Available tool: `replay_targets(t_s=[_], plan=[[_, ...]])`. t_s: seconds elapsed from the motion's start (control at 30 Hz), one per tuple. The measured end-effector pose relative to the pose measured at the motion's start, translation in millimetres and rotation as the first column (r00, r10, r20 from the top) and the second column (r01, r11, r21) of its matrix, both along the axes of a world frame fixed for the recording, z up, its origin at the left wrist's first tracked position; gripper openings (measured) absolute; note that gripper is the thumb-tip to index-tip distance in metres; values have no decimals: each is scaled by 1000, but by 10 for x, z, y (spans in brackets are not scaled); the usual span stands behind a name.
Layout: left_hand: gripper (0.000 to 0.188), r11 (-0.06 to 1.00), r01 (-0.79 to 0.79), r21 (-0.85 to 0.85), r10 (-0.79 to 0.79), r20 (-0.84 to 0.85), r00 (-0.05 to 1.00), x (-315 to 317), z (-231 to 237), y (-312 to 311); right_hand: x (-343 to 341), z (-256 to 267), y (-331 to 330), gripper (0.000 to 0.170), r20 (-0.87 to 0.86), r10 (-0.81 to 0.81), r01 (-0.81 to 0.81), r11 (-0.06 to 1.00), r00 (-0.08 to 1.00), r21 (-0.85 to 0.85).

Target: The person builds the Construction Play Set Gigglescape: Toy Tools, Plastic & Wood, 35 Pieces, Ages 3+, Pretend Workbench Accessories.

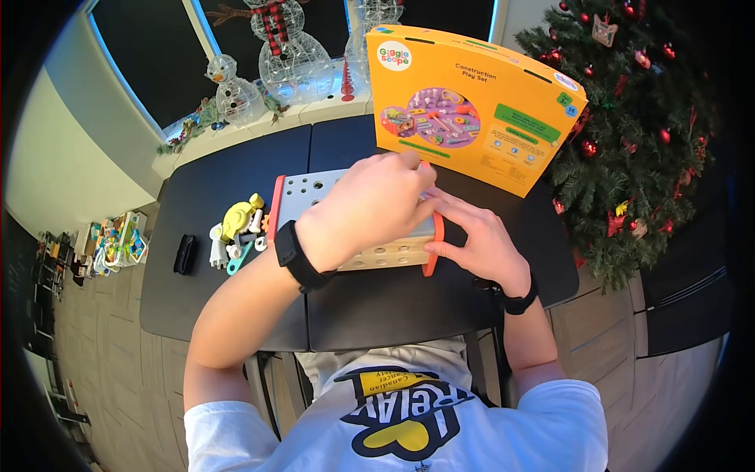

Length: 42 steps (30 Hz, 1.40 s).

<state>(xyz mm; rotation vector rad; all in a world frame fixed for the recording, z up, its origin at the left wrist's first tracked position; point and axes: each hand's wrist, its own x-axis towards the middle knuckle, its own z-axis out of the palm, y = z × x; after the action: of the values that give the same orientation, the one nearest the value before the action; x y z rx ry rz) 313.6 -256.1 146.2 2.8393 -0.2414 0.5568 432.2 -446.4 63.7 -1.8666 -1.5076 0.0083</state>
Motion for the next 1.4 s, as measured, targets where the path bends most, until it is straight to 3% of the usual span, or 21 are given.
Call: replay_targets(t_s=[0.03, 0.13, 0.27, 0.33, 0.43, 0.53, 0.63, 0.73, 0.83, 1.03, 1.13, 1.23, 1.33, 1.4], plan=[[11, 997, -57, 56, 61, -71, 996, -10, -11, -7, 0, 7, 0, 69, 1, 4, -4, 1000, 1000, -14], [18, 995, -35, 90, 45, -116, 992, -11, -70, -10, 10, -36, 8, 69, 10, -2, 2, 1000, 1000, 18], [5, 979, 199, 41, -199, -8, 980, -20, -130, 96, -2, -31, 2, 69, 9, -8, 8, 999, 1000, 32], [12, 936, 351, -8, -351, 28, 936, -14, -131, 174, 1, -33, 1, 69, 7, -7, 7, 999, 1000, 33], [22, 936, 305, -175, -336, -198, 921, -1, -43, 194, 0, -9, -1, 69, -3, -1, 1, 1000, 1000, 15], [16, 921, 247, -302, -306, -164, 938, 4, -13, 196, 6, -38, -5, 69, 4, -4, 4, 1000, 1000, 8], [3, 971, 181, -154, -151, 189, 970, 24, -62, 73, -11, -25, -4, 69, -7, -15, 15, 1000, 1000, 22], [11, 996, -51, 73, 50, 11, 999, -43, -59, -22, 4, -26, -7, 70, 7, -10, 10, 1000, 1000, -9], [18, 987, -18, 158, 27, -58, 998, -13, -144, -12, 0, -35, -1, 70, 7, -6, 6, 1000, 1000, 18], [5, 954, 288, -83, -292, -38, 956, -2, -132, 175, -8, -44, 3, 68, 5, -11, 11, 999, 1000, 33], [15, 946, 268, -182, -298, -169, 939, -13, -97, 212, -12, -21, 7, 69, -20, -4, 5, 1000, 1000, 20], [20, 933, 269, -238, -301, -111, 947, -7, -124, 205, -17, -28, -3, 69, 2, -33, 33, 999, 999, -12], [19, 978, 129, -164, -93, 214, 972, 24, -282, 72, -24, -9, 6, 69, 4, -17, 17, 999, 1000, 30], [16, 990, -5, -143, 40, 243, 969, -23, -338, -74, -8, -22, 6, 69, 8, -5, 5, 1000, 1000, 23]])
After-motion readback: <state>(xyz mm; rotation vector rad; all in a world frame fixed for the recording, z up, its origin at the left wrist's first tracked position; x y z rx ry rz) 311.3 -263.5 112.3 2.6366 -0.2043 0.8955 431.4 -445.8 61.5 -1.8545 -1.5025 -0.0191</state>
